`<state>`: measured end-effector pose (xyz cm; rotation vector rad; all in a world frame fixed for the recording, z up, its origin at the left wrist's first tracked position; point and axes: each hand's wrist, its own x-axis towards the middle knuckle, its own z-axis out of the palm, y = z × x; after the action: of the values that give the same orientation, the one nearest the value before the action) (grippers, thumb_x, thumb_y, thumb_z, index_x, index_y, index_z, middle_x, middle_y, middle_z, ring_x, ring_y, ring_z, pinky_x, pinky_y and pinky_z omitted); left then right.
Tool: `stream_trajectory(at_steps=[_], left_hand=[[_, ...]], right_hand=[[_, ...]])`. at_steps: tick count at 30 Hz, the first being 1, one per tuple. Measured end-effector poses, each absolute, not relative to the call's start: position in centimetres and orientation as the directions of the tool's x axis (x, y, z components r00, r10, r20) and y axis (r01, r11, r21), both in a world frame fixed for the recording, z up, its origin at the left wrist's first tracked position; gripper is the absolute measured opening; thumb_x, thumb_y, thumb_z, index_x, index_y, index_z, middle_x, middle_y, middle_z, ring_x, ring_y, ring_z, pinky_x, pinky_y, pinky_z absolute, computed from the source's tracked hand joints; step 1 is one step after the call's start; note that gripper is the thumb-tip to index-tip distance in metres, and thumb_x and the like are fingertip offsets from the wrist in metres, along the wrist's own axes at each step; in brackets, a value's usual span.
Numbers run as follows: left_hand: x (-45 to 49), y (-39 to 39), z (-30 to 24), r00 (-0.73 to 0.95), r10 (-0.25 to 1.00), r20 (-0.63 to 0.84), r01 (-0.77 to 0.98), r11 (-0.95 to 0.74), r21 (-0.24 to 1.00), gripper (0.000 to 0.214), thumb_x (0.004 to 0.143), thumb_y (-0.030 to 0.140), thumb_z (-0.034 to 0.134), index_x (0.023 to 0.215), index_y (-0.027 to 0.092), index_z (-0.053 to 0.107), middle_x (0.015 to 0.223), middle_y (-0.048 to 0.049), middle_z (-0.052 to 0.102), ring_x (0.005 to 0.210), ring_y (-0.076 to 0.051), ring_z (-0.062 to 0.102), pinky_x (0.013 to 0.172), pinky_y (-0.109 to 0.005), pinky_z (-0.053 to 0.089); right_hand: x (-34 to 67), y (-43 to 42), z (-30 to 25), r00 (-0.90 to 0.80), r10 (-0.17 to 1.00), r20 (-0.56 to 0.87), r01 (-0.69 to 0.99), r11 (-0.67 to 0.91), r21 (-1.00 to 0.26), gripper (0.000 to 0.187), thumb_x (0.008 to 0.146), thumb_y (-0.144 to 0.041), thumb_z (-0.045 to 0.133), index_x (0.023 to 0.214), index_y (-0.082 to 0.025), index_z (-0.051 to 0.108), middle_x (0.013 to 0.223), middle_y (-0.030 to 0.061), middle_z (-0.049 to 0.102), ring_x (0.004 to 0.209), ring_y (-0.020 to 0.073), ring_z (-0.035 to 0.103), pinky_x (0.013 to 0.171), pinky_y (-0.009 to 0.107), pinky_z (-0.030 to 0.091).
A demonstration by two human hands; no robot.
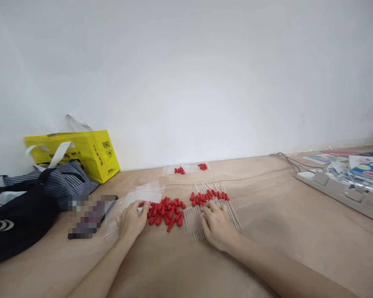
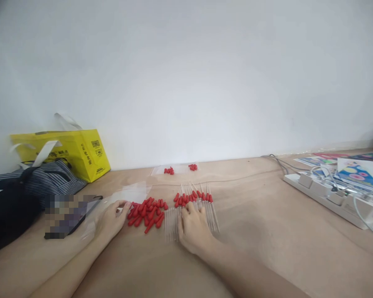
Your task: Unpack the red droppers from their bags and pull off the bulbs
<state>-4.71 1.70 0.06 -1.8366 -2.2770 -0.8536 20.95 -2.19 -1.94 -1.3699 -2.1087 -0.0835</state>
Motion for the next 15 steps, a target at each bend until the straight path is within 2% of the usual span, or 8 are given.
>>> stream_trajectory(at_steps=[3,5,9,13,15], left_hand=[[-4.7,1.6,0.0,-0.26,0.86,0.44,0.936,0.113,0.333,0.031,0.08,0.039,0.037,0.086,0.02,0.061,0.098,-0.0077,0.064,0.091,-0.027,0.054,0.075,-0.04,0.035],[-4.5,1.4,0.1,-0.242,0.836,0.492,0.952,0.105,0.289,0.032,0.081,0.039,0.037,0.088,0.021,0.062,0.098,-0.009,0.063,0.094,-0.029,0.051,0.075,-0.042,0.035],[-3.4,0.9,0.2,-0.15,0.729,0.668,0.983,0.038,0.178,0.029,0.081,0.036,0.039,0.089,0.021,0.063,0.097,-0.0089,0.062,0.092,-0.029,0.05,0.075,-0.041,0.033],[-2.2,0.5,-0.2,-0.006,0.647,0.763,0.993,-0.085,0.08,0.024,0.079,0.033,0.043,0.085,0.021,0.063,0.095,-0.0081,0.062,0.09,-0.026,0.051,0.077,-0.04,0.031],[-1.9,0.4,-0.4,0.056,0.62,0.782,0.99,-0.137,0.038,0.023,0.079,0.033,0.044,0.083,0.021,0.064,0.094,-0.0082,0.062,0.089,-0.026,0.051,0.077,-0.041,0.03]], right_hand=[[23.0,-0.7,-0.7,-0.127,0.869,0.479,0.86,0.337,-0.383,0.022,0.085,-0.018,0.037,0.083,-0.019,0.059,0.086,0.0048,0.058,0.083,0.0172,0.052,0.071,0.031,0.026],[24.8,0.9,-0.1,0.034,0.942,0.335,0.874,0.134,-0.467,0.02,0.083,-0.02,0.041,0.083,-0.021,0.06,0.089,0.0031,0.06,0.085,0.0163,0.054,0.073,0.03,0.027],[28.2,4.4,0.0,0.199,0.959,0.2,0.863,-0.074,-0.499,0.018,0.078,-0.023,0.047,0.082,-0.015,0.062,0.084,0.0082,0.063,0.082,0.0206,0.057,0.068,0.029,0.032],[29.6,7.4,-0.8,0.242,0.97,0.033,0.839,-0.192,-0.509,0.025,0.074,-0.032,0.055,0.061,-0.012,0.062,0.061,0.0085,0.062,0.065,0.0209,0.059,0.058,0.028,0.037],[29.6,8.5,-1.1,0.242,0.97,-0.006,0.826,-0.209,-0.524,0.024,0.074,-0.033,0.059,0.063,-0.011,0.062,0.062,0.0073,0.062,0.064,0.0185,0.059,0.058,0.027,0.041]])
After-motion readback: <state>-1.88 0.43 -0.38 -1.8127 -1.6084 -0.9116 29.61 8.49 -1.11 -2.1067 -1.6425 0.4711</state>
